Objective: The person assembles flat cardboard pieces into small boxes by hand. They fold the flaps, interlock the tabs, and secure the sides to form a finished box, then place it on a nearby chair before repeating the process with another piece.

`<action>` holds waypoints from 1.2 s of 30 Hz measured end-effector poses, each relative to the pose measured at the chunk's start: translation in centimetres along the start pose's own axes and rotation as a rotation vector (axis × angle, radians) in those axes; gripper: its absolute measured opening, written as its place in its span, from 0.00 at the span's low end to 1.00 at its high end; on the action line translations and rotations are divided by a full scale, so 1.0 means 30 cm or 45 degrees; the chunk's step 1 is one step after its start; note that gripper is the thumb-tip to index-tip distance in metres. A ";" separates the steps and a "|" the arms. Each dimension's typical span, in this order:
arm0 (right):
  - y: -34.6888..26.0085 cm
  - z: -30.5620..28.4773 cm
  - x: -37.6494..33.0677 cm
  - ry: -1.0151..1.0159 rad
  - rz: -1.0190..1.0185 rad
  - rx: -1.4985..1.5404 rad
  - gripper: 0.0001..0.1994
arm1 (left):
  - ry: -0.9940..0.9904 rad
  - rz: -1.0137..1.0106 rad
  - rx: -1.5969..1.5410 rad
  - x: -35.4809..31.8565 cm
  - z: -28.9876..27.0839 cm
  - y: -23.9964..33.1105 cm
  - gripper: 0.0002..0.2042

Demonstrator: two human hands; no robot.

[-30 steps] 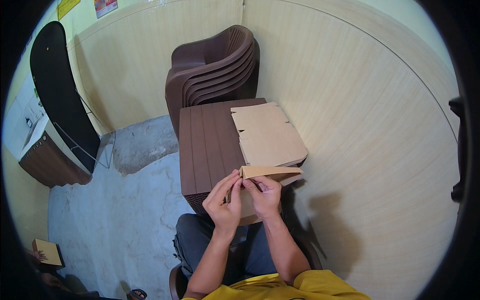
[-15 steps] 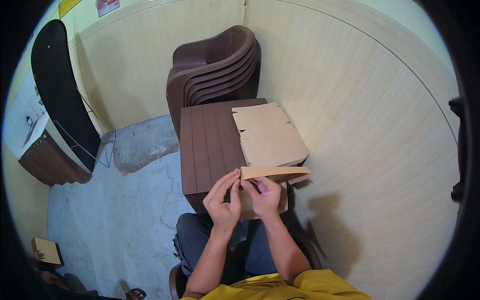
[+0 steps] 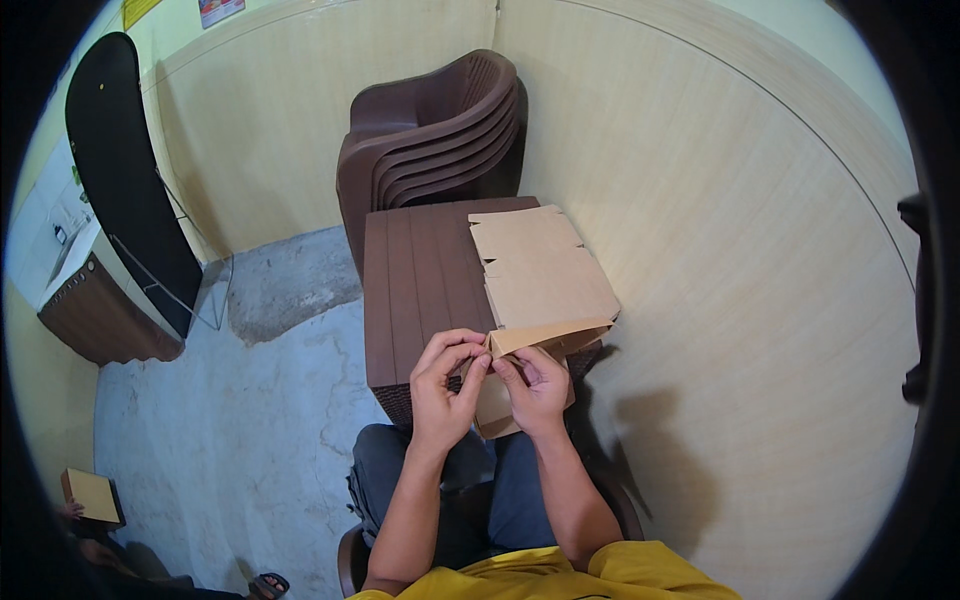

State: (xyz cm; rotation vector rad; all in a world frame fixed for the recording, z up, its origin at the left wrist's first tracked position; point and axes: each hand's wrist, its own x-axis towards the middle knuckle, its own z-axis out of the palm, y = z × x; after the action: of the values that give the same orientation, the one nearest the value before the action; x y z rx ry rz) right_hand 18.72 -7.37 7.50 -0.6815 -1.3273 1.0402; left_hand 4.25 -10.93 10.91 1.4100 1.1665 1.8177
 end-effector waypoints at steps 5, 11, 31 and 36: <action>-0.008 0.027 -0.017 0.063 -0.105 -0.155 0.08 | 0.207 -0.059 -0.006 -0.020 0.052 0.017 0.06; -0.027 0.054 -0.018 0.120 -0.073 -0.127 0.07 | 0.267 -0.001 0.142 -0.023 0.077 0.040 0.05; -0.080 0.049 0.004 0.076 -0.450 -0.780 0.07 | 0.145 0.221 0.409 -0.024 0.061 0.058 0.12; -0.059 0.042 -0.010 0.140 -0.391 -0.550 0.07 | 0.155 0.287 0.455 -0.029 0.056 0.059 0.14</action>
State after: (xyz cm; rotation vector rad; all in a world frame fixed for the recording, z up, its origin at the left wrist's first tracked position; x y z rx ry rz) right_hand 17.90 -8.58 9.13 -0.8095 -1.5185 0.4643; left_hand 6.25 -11.99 12.17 1.7076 1.5057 1.9384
